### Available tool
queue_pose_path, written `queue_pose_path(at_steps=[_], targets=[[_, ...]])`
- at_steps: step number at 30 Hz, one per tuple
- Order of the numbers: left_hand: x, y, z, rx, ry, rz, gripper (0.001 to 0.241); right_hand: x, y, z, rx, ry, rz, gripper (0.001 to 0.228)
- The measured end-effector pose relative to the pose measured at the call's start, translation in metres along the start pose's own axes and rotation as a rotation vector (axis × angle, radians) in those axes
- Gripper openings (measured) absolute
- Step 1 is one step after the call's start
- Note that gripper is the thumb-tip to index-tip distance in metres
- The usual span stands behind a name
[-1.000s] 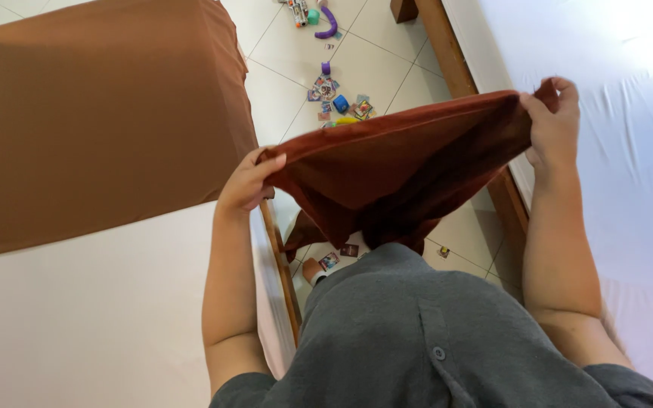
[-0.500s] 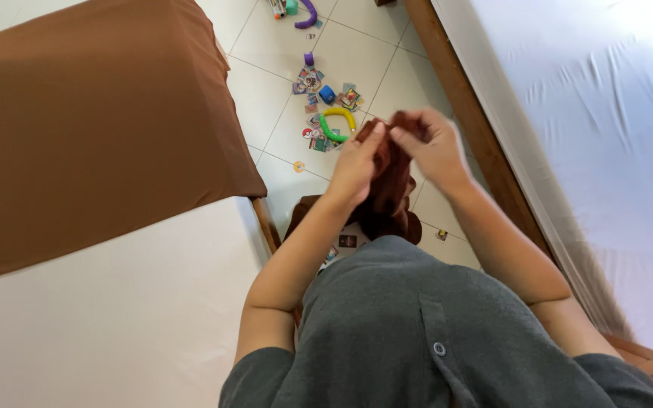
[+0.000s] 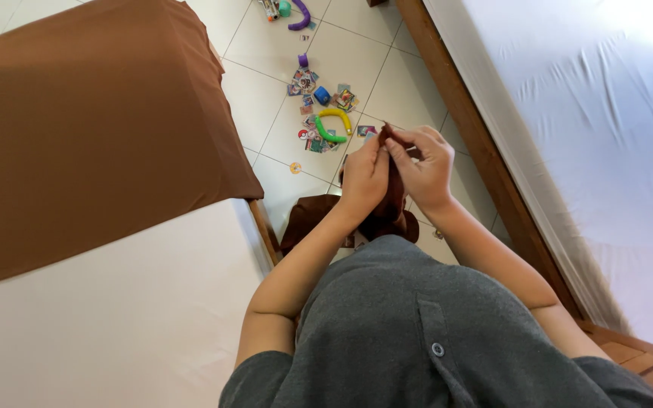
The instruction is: The person sweeps the white bed sheet with a small whisk broom, smooths the sheet by hand, and tucks its edges under the mattress. They then pick up a brown blanket, fold it, and lay it on the bed.
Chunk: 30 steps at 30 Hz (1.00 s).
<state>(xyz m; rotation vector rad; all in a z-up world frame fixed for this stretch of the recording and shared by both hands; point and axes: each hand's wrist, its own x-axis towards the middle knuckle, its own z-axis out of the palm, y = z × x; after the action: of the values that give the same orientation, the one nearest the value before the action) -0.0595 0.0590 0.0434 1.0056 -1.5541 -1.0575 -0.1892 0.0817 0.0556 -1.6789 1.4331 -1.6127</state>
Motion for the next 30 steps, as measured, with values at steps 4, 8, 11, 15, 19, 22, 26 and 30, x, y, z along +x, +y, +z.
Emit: queue_pose_path(at_steps=[4, 8, 11, 15, 19, 22, 26, 30], targets=[[-0.002, -0.014, -0.008, -0.075, 0.051, 0.104, 0.02, 0.002, -0.026, 0.001, -0.074, -0.064, -0.045, 0.019], [-0.001, -0.022, -0.008, -0.187, 0.038, 0.008, 0.022, -0.003, -0.033, -0.001, -0.23, -0.168, -0.187, 0.025], [0.0, -0.005, -0.014, -0.235, 0.026, 0.037, 0.025, -0.012, -0.02, -0.002, -0.222, -0.208, -0.168, 0.031], [0.003, -0.012, -0.016, -0.054, 0.02, 0.005, 0.021, 0.002, 0.002, -0.014, -0.084, -0.293, 0.156, 0.031], [0.008, 0.008, -0.024, -0.019, -0.061, 0.065, 0.015, 0.042, -0.016, -0.027, -0.097, -0.269, 0.148, 0.021], [0.016, 0.019, -0.031, 0.012, -0.092, 0.22, 0.013, 0.07, -0.019, -0.038, 0.033, -0.499, -0.316, 0.051], [0.024, 0.03, -0.039, 0.024, -0.106, 0.168, 0.013, 0.096, -0.024, -0.046, -0.154, -0.941, 0.107, 0.037], [0.028, 0.009, -0.036, -0.445, 0.054, -0.019, 0.013, 0.119, -0.058, -0.048, -0.509, -0.935, 0.011, 0.03]])
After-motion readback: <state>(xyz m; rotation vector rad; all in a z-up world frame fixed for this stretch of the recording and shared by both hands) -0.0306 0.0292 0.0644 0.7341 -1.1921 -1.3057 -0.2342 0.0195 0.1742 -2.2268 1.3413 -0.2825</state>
